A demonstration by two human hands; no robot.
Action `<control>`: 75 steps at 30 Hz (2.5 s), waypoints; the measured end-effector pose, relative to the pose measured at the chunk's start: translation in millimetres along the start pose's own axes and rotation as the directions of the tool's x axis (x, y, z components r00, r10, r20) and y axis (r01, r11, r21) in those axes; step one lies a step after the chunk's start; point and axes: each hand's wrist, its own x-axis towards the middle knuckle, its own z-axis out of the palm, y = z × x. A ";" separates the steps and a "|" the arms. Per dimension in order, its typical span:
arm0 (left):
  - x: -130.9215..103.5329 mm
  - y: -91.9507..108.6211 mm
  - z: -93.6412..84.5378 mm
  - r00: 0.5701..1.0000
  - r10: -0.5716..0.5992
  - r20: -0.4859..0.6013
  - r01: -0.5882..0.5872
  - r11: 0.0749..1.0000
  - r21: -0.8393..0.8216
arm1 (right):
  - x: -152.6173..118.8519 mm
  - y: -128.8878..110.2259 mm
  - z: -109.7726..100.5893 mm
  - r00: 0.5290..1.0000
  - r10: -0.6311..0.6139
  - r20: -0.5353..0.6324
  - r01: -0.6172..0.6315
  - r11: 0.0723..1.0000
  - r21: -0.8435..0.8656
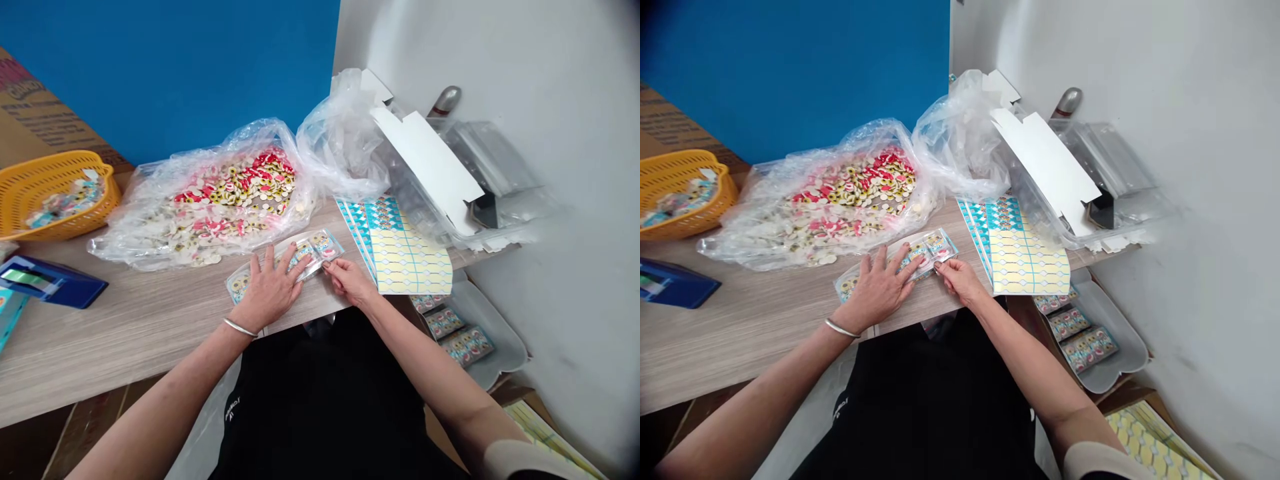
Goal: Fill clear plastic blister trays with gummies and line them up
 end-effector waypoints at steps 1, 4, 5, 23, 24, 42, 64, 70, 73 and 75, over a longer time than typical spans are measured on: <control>0.1 0.1 0.1 1.000 0.001 0.001 -0.001 1.000 -0.002 | 1.0 -0.3 1.9 0.999 0.001 -0.034 -0.002 1.000 -0.020; 0.1 -0.1 0.7 1.000 0.002 0.004 -0.002 1.000 -0.009 | 1.7 -0.3 7.0 0.991 0.000 -0.135 -0.012 0.996 -0.092; 0.0 -0.3 1.1 1.000 0.002 0.004 -0.002 1.000 -0.010 | 1.3 0.2 7.9 0.988 -0.003 -0.155 -0.014 0.994 -0.111; -1.3 -1.2 2.7 1.000 -0.003 -0.004 0.003 0.999 -0.046 | 9.2 1.4 -10.3 0.955 -0.278 -0.105 0.106 0.650 -0.752; -1.3 -1.2 2.5 1.000 -0.001 -0.002 0.001 0.999 -0.040 | 9.9 -0.3 -10.5 0.953 -0.284 -0.108 0.096 0.618 -0.781; -1.0 1.4 -2.5 1.000 -0.016 -0.015 0.016 1.000 0.002 | 22.9 -40.6 11.7 0.730 -0.473 0.494 0.531 -0.065 -0.845; -80.9 -68.7 31.1 0.989 0.091 -0.115 -0.111 0.979 -0.174 | 39.2 -20.0 4.0 0.649 -0.516 0.559 0.504 -0.260 -0.824; -80.8 -73.4 39.3 0.973 0.132 -0.190 -0.172 0.961 -0.215 | 41.6 -17.2 1.6 0.647 -0.506 0.571 0.489 -0.300 -0.819; -79.9 -74.1 39.9 0.972 0.138 -0.190 -0.180 0.957 -0.228 | 40.5 -18.8 1.6 0.651 -0.497 0.574 0.480 -0.315 -0.818; -78.2 -72.9 40.1 0.971 0.130 -0.202 -0.176 0.958 -0.227 | 40.6 -20.4 0.5 0.653 -0.495 0.573 0.475 -0.322 -0.819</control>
